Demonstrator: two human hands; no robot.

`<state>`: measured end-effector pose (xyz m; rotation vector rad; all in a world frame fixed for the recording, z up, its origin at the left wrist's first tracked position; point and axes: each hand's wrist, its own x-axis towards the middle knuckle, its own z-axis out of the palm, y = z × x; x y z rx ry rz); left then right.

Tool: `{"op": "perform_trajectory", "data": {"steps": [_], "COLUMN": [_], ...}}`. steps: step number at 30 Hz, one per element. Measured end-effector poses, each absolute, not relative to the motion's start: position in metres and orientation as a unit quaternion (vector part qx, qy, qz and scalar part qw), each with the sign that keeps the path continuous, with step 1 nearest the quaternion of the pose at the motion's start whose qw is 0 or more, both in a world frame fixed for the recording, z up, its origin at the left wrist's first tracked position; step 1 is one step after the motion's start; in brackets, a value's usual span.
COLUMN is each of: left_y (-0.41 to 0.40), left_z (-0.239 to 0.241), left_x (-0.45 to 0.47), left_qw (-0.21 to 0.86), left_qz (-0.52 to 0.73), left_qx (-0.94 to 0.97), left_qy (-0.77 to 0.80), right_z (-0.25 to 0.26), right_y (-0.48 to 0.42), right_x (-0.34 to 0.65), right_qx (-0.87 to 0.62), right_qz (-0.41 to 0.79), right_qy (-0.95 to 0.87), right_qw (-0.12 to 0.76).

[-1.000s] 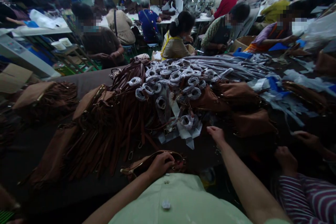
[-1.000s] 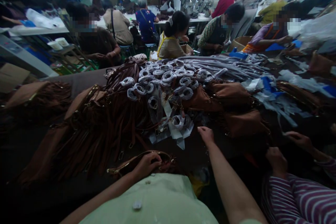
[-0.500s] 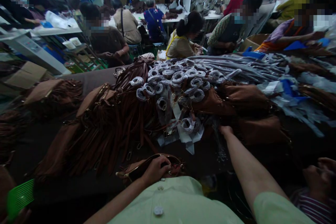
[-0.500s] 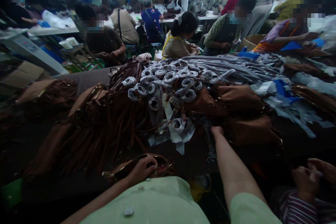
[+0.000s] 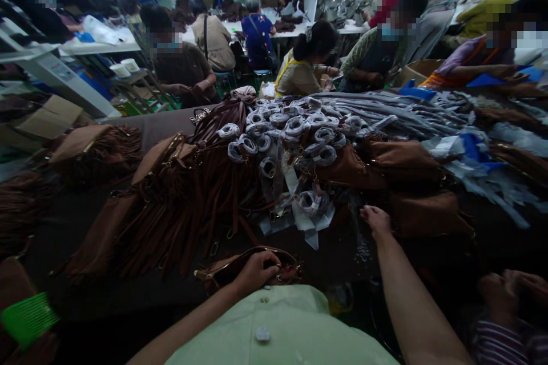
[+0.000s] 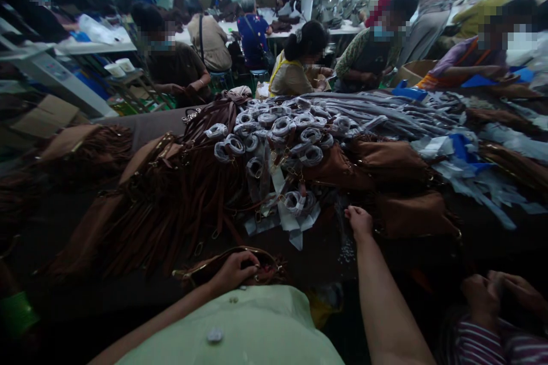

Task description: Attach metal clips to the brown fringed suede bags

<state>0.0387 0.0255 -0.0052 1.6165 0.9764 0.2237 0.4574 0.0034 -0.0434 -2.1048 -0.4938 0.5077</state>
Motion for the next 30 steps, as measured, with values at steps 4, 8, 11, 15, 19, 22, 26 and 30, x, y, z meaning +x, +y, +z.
{"op": "perform_trajectory", "data": {"steps": [4,8,11,15,19,22,26,30], "left_y": [0.023,0.022,0.022,0.019,0.015,0.015,0.018,0.020], "left_z": [-0.015,-0.021,-0.022,-0.022,-0.023,-0.024,-0.025,-0.027], "left_x": [0.036,0.036,0.033,0.030,0.027,0.025,0.020,0.015], "left_qw": [0.604,0.650,0.667,0.684,0.702,0.720,0.756,0.795], "left_qz": [0.099,0.114,0.123,0.121,0.135,0.148,0.164,0.103], "left_qx": [0.650,0.603,0.587,0.569,0.555,0.540,0.493,0.426], "left_qy": [0.449,0.450,0.443,0.440,0.425,0.409,0.397,0.419], "right_z": [-0.007,0.030,0.039,0.029,0.023,0.024,0.024,0.018], "right_y": [-0.014,-0.031,-0.041,-0.045,-0.044,-0.044,-0.047,-0.053], "right_x": [0.389,0.271,0.204,0.179,0.180,0.175,0.167,0.165], "right_qx": [-0.828,-0.717,-0.686,-0.729,-0.748,-0.759,-0.773,-0.770], "right_qz": [0.242,0.372,0.440,0.422,0.408,0.400,0.389,0.412], "right_qy": [-0.272,-0.525,-0.551,-0.524,-0.514,-0.507,-0.492,-0.470], "right_qw": [0.427,0.268,0.180,0.129,0.102,0.086,0.098,0.128]}}
